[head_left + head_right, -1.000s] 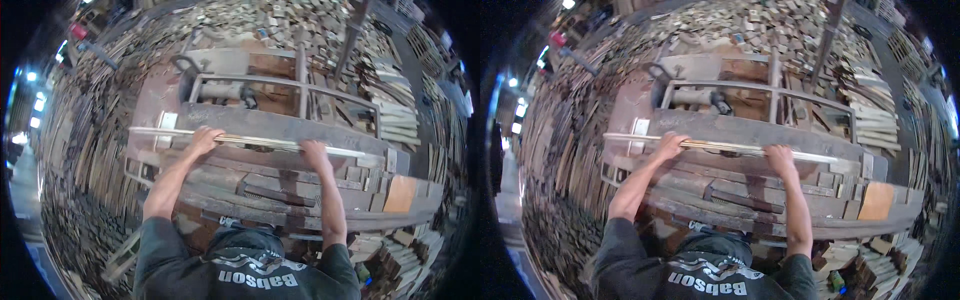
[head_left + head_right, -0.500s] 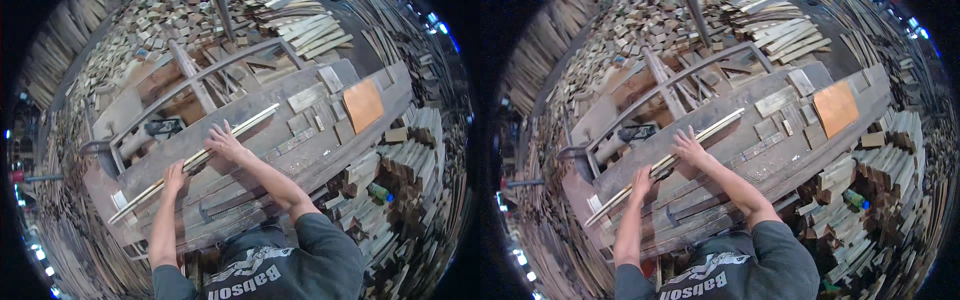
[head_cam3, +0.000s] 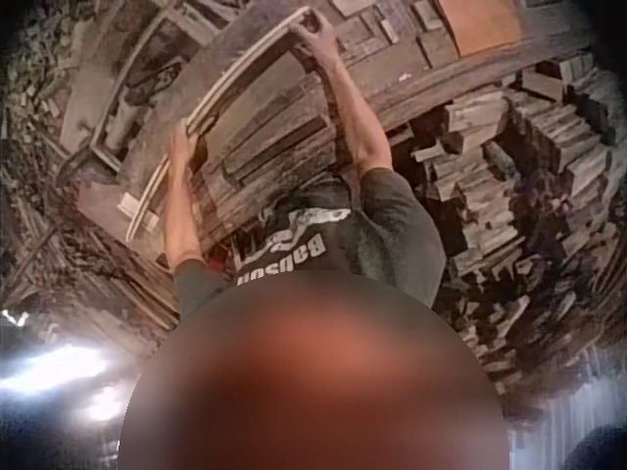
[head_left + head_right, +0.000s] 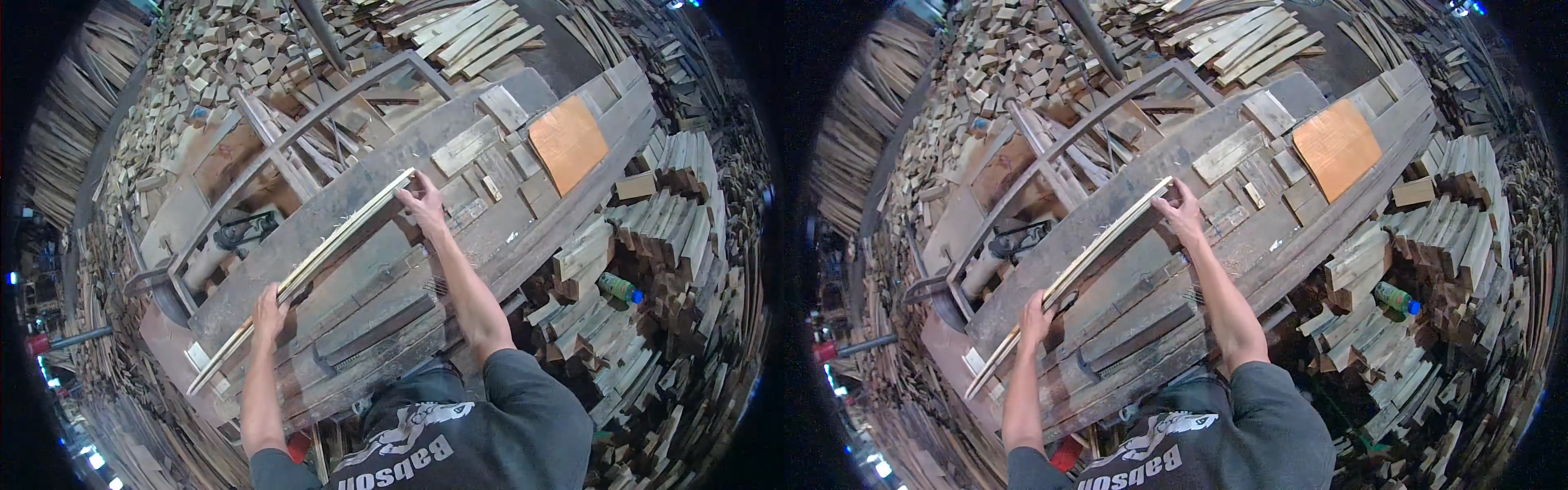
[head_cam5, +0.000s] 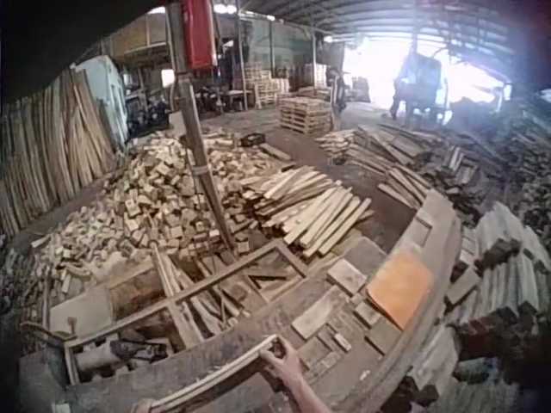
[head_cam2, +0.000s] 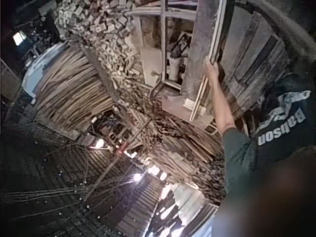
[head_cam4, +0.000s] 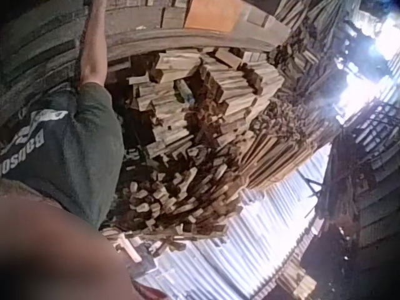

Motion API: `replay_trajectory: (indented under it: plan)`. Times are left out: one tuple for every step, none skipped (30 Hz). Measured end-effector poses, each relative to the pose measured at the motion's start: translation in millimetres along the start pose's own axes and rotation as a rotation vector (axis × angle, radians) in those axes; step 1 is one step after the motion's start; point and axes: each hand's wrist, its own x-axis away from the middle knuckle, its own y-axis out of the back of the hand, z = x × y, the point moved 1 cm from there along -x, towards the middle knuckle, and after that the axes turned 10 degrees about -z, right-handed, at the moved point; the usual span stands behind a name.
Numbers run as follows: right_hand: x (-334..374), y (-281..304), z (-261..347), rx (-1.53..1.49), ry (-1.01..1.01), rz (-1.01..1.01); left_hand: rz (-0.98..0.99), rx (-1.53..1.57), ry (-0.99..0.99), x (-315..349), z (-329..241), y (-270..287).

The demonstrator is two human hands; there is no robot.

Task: Measuring wooden boards with a tape measure and organizing them on a workbench.

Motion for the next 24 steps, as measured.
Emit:
replay_trajectory:
  plan:
    - [-1,-2,-3,-0.024,0.045,-0.033,0.001,-0.002,-0.002,0,1,-2]
    - [2,-4,0,-0.053,0.088,-0.065,0.005,0.006,0.011,0,0,-1]
    - [3,-3,4,-0.06,0.086,-0.065,0.01,0.014,0.024,0,-2,0]
    - [4,-2,7,-0.061,0.076,-0.066,0.009,0.007,0.024,-1,-2,2]
    - [6,0,13,-0.056,0.064,-0.067,0.013,0.009,0.023,-2,-5,2]
    - [8,0,15,-0.056,0.061,-0.067,0.016,0.01,0.022,-2,-6,3]
    - [9,0,17,-0.046,0.012,-0.048,0.018,0.009,0.023,-1,-5,3]
    - [8,1,18,-0.035,-0.034,-0.032,0.007,-0.005,0.026,-1,-5,2]
    - [4,2,11,-0.035,-0.032,-0.034,-0.005,-0.02,0.028,-1,-4,1]
    - [-1,3,1,0.008,-0.001,-0.038,-0.006,-0.019,0.026,-1,-3,0]
    - [-2,1,-1,0.05,0.029,-0.039,-0.006,-0.047,0.037,0,0,-1]
    - [-3,1,-3,0.049,0.028,-0.037,-0.007,-0.075,0.048,0,3,-1]
    - [-3,2,-5,0.042,0.016,-0.017,-0.008,-0.076,0.05,1,5,-1]
    - [-2,2,-5,0.036,0.001,0.0,-0.021,-0.066,0.055,2,4,0]
    - [-1,3,-4,0.036,0.0,0.0,-0.034,-0.055,0.06,3,4,2]
    - [0,3,-3,0.01,-0.017,0.008,-0.032,-0.055,0.06,3,3,2]
    - [0,4,-3,-0.016,-0.032,0.015,-0.02,-0.017,0.08,3,1,3]
    - [1,3,-3,-0.014,-0.031,0.014,-0.007,0.021,0.1,3,0,4]
    - [3,1,-3,-0.012,0.024,-0.037,-0.007,0.023,0.1,3,-1,4]
    - [4,-1,-2,-0.011,0.079,-0.082,-0.013,0.016,0.084,3,-1,6]
    - [5,-1,-2,-0.009,0.08,-0.08,-0.019,0.01,0.068,4,-1,6]
    - [5,0,-2,-0.021,0.037,-0.073,-0.02,0.013,0.071,5,0,4]
    - [6,0,0,-0.035,-0.007,-0.065,-0.044,-0.001,0.05,6,3,3]
    - [7,-1,2,-0.032,-0.007,-0.059,-0.068,-0.015,0.029,8,5,2]
